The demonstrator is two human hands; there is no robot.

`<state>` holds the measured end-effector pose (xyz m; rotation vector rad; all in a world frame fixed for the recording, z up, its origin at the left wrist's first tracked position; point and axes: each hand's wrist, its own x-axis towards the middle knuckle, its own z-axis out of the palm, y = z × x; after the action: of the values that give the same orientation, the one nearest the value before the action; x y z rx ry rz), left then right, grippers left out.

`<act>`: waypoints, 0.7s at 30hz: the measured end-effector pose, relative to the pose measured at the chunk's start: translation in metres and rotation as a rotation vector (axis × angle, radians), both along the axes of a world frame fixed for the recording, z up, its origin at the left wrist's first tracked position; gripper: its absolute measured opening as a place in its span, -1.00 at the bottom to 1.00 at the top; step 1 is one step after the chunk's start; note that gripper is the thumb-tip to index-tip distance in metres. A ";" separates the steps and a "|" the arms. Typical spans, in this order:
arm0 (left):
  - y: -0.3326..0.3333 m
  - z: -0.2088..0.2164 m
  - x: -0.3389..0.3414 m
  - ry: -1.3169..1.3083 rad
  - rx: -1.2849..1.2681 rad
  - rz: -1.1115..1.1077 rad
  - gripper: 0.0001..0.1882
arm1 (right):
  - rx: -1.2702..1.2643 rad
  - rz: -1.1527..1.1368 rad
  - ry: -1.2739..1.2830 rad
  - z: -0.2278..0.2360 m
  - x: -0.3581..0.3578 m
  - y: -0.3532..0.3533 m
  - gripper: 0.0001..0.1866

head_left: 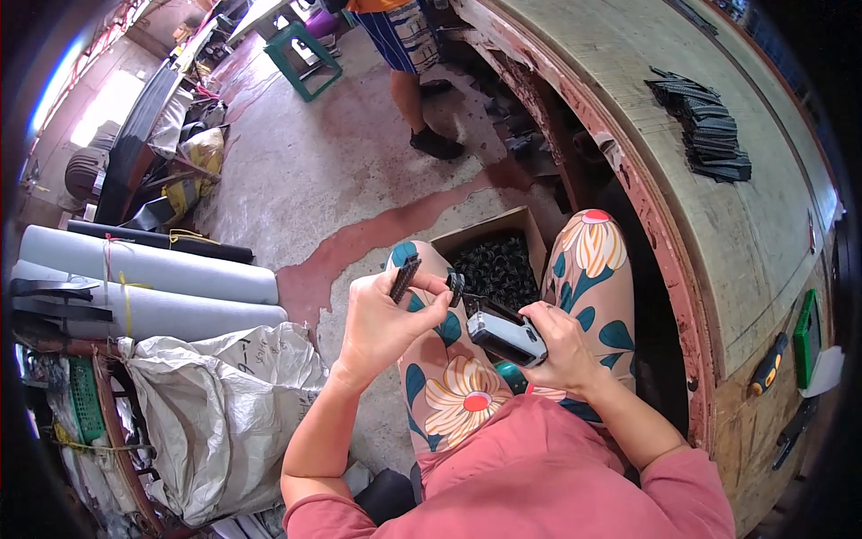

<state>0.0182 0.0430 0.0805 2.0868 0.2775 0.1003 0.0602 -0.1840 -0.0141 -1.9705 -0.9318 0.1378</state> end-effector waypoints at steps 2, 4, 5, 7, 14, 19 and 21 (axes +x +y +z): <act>-0.002 0.003 0.001 -0.011 0.002 -0.025 -0.92 | -0.013 0.009 -0.048 0.000 0.002 0.001 -0.45; -0.003 0.003 0.001 -0.021 0.004 -0.050 -0.92 | -0.009 0.019 -0.071 0.000 0.002 0.002 -0.45; -0.003 0.004 0.001 -0.026 0.042 -0.074 -0.91 | -0.004 0.029 -0.094 0.000 0.003 0.003 -0.45; -0.005 0.006 0.002 -0.031 0.078 -0.100 -0.91 | 0.000 0.032 -0.101 0.001 0.003 0.003 -0.44; -0.011 0.010 0.002 -0.018 0.203 -0.155 -0.89 | 0.006 0.022 -0.125 0.001 0.002 0.003 -0.42; -0.012 0.009 0.003 -0.033 0.278 -0.185 -0.88 | 0.014 0.020 -0.143 0.001 0.004 0.001 -0.41; -0.013 0.009 0.003 -0.089 0.302 -0.191 -0.89 | 0.016 0.019 -0.144 0.000 0.004 0.001 -0.41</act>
<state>0.0214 0.0302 0.0891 2.3898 0.0070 0.1257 0.0642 -0.1830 -0.0137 -1.9774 -1.0417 -0.0007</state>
